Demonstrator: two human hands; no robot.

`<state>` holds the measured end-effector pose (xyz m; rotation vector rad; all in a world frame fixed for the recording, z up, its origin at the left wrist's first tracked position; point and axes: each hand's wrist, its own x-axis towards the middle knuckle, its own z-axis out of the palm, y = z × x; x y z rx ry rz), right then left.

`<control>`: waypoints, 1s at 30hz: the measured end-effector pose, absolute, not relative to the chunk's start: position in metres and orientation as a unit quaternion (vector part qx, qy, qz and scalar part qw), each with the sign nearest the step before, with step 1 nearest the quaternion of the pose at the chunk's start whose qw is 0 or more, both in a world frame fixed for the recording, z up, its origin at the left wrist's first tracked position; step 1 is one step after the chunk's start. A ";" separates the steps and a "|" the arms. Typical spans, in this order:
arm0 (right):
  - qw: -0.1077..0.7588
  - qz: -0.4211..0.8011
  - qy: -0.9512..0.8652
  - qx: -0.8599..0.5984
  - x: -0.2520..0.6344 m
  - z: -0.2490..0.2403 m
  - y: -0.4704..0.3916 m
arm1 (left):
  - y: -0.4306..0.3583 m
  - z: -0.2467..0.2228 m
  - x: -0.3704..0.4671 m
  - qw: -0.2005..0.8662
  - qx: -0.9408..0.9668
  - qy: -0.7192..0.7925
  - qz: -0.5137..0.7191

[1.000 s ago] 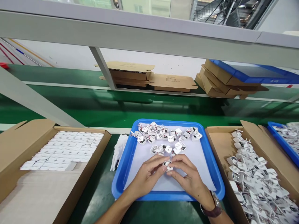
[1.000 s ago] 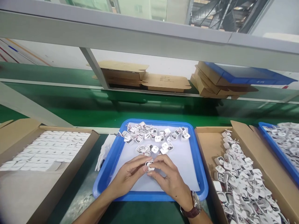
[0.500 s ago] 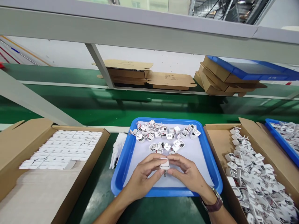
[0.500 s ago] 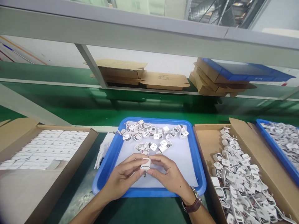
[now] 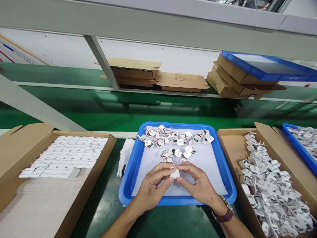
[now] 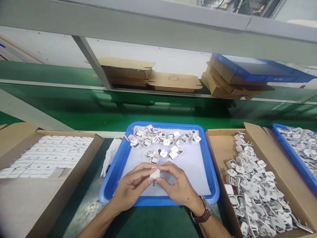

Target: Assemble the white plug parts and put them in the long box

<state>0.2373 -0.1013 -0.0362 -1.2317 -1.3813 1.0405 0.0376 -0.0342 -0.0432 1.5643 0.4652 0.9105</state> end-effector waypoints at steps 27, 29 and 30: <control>0.482 0.519 -0.498 -0.501 0.233 -0.032 -0.102 | -0.040 -0.043 0.046 0.612 0.629 0.260 0.402; 0.477 0.516 -0.495 -0.511 0.232 -0.034 -0.102 | -0.039 -0.044 0.046 0.620 0.625 0.262 0.395; 0.477 0.516 -0.492 -0.514 0.232 -0.035 -0.101 | -0.039 -0.044 0.047 0.624 0.622 0.267 0.390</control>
